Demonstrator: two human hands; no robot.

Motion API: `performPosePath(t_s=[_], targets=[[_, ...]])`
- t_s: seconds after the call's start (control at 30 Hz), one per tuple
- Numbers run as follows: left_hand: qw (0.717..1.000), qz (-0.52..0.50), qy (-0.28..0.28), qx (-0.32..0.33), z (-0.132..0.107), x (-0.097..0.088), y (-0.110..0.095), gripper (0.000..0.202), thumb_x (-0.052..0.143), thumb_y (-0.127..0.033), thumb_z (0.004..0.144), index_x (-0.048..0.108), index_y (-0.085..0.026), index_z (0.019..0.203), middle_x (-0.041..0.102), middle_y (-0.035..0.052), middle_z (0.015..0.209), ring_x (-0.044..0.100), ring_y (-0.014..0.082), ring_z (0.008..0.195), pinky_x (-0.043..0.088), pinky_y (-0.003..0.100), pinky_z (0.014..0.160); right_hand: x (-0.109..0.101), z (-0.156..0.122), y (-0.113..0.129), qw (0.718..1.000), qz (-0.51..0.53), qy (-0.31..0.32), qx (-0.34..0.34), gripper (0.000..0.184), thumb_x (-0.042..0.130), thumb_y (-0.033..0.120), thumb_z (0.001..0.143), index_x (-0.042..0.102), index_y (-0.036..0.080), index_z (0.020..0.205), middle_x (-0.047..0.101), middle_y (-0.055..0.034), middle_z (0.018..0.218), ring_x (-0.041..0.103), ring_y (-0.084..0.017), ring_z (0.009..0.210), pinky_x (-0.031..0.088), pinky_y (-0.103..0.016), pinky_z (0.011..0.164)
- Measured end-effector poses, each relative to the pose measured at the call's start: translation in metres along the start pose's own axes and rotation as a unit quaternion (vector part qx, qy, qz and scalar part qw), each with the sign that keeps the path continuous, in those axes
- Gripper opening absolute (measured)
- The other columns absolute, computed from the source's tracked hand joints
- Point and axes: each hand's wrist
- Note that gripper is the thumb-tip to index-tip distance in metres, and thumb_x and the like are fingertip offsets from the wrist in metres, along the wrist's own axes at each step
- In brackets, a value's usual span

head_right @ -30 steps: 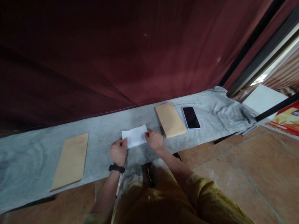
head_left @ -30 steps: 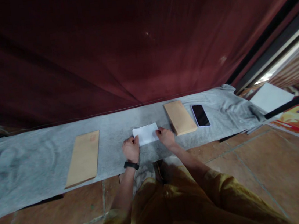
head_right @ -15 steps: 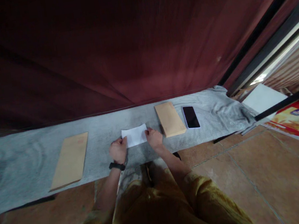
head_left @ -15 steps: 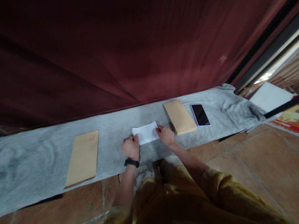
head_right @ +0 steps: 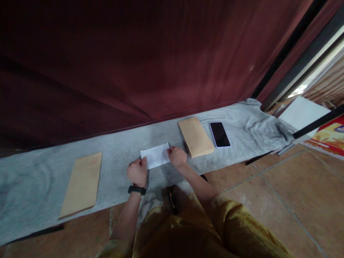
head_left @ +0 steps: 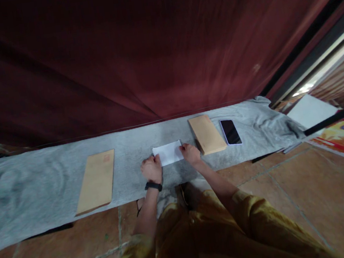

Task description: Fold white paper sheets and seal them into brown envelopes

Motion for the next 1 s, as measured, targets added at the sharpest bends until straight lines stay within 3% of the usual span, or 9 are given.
performPosePath(t_s=[0.47, 0.8, 1.0], targets=[[1.0, 0.01, 0.001, 0.009, -0.0017, -0.0025, -0.0001, 0.043, 0.044, -0.046, 0.1, 0.076, -0.017, 0.098, 0.074, 0.0163, 0.095, 0.068, 0.0288, 0.097, 0.045, 0.034, 0.077, 0.0015, 0.005, -0.0005, 1.0, -0.001, 0.006, -0.006, 0.038, 0.043, 0.041, 0.105, 0.073, 0.019, 0.111, 0.076, -0.0133, 0.109, 0.073, -0.023, 0.106, 0.054, -0.026, 0.085], [1.0, 0.017, 0.014, 0.018, -0.0018, -0.0051, -0.0022, 0.046, 0.04, -0.044, 0.102, 0.076, -0.015, 0.102, 0.075, 0.0178, 0.099, 0.067, 0.0298, 0.102, 0.046, 0.035, 0.081, 0.0008, 0.004, -0.0017, 1.0, 0.007, 0.002, -0.015, 0.037, 0.041, 0.044, 0.106, 0.071, 0.024, 0.112, 0.077, -0.011, 0.108, 0.074, -0.022, 0.105, 0.055, -0.026, 0.084], [1.0, 0.023, 0.01, 0.011, -0.0017, -0.003, -0.0022, 0.044, 0.041, -0.044, 0.101, 0.075, -0.016, 0.102, 0.074, 0.0171, 0.097, 0.067, 0.0298, 0.102, 0.047, 0.035, 0.08, 0.0011, 0.0048, 0.0002, 1.0, -0.009, 0.007, -0.006, 0.038, 0.04, 0.041, 0.107, 0.072, 0.022, 0.113, 0.076, -0.012, 0.109, 0.073, -0.024, 0.106, 0.056, -0.03, 0.087]])
Point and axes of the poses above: each hand's wrist, its own z-axis towards the middle knuckle, its own x-axis out of the palm, y = z × x
